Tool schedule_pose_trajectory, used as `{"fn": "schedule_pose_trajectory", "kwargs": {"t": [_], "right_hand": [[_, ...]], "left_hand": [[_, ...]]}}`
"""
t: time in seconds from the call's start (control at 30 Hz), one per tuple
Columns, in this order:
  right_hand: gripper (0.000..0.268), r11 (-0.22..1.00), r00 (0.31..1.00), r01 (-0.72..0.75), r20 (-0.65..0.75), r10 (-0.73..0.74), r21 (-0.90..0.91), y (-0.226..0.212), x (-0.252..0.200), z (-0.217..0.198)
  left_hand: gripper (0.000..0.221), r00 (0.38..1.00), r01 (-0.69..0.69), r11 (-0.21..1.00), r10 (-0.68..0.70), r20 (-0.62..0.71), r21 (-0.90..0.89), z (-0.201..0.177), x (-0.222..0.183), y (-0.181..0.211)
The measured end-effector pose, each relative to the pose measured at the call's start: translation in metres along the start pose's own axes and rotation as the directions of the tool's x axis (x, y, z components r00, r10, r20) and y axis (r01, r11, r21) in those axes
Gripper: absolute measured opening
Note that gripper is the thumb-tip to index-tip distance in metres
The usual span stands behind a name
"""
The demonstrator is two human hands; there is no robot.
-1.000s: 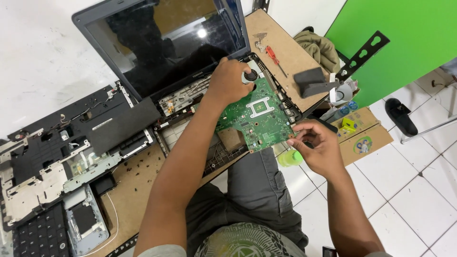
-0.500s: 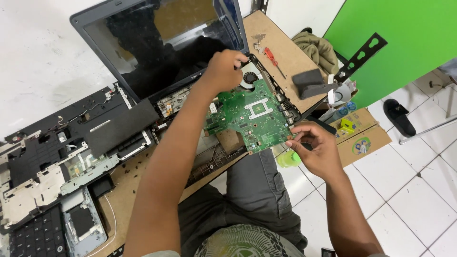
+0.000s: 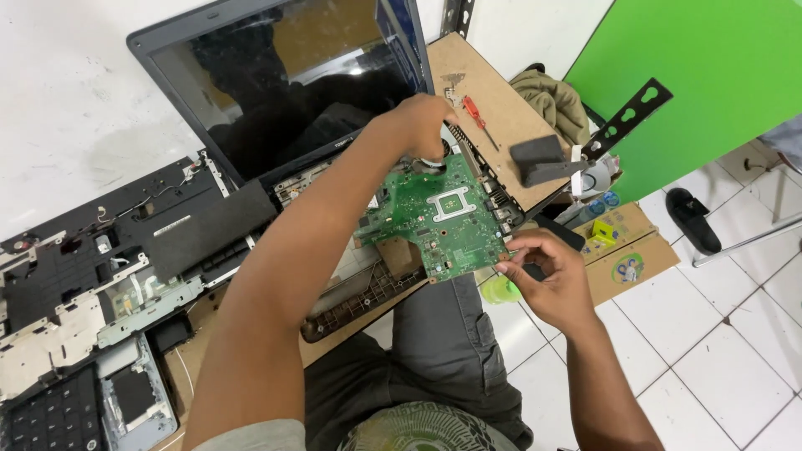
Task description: Technician disassembling and repositioning a laptop motherboard and cooling fan during a repair.
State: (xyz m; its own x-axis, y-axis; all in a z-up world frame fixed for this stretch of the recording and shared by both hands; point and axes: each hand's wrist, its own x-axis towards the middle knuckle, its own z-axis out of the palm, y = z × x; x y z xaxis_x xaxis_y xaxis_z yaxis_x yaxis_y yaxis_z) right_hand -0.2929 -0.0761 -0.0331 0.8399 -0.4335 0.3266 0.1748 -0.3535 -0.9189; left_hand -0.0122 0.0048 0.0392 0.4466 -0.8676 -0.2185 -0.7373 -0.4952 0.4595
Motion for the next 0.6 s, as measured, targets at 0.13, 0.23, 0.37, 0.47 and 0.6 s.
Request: {"fn": "schedule_pose_trajectory", "kwargs": {"t": [0.13, 0.23, 0.37, 0.47, 0.6], "right_hand": [[0.026, 1.000, 1.000, 0.016, 0.005, -0.016, -0.002, 0.002, 0.002, 0.000], [0.027, 1.000, 1.000, 0.020, 0.007, -0.020, 0.008, 0.001, 0.002, 0.001], [0.026, 1.000, 1.000, 0.017, 0.013, -0.017, 0.007, -0.004, 0.004, -0.001], [0.026, 1.000, 1.000, 0.014, 0.007, -0.014, -0.004, -0.005, 0.005, -0.001], [0.027, 1.000, 1.000, -0.002, -0.002, 0.002, -0.008, 0.000, 0.005, -0.001]], "left_hand": [[0.059, 1.000, -0.027, 0.999, 0.027, 0.001, 0.033, 0.007, 0.024, -0.013], [0.058, 1.000, -0.028, 0.992, 0.026, 0.017, 0.122, 0.004, 0.026, -0.010], [0.064, 0.992, -0.075, 0.991, 0.062, 0.112, 0.114, -0.003, 0.030, -0.010], [0.064, 0.985, -0.075, 0.989, 0.053, 0.162, 0.127, -0.010, 0.031, -0.012], [0.038, 0.992, -0.116, 0.993, 0.115, 0.056, 0.017, -0.007, 0.043, -0.028]]}}
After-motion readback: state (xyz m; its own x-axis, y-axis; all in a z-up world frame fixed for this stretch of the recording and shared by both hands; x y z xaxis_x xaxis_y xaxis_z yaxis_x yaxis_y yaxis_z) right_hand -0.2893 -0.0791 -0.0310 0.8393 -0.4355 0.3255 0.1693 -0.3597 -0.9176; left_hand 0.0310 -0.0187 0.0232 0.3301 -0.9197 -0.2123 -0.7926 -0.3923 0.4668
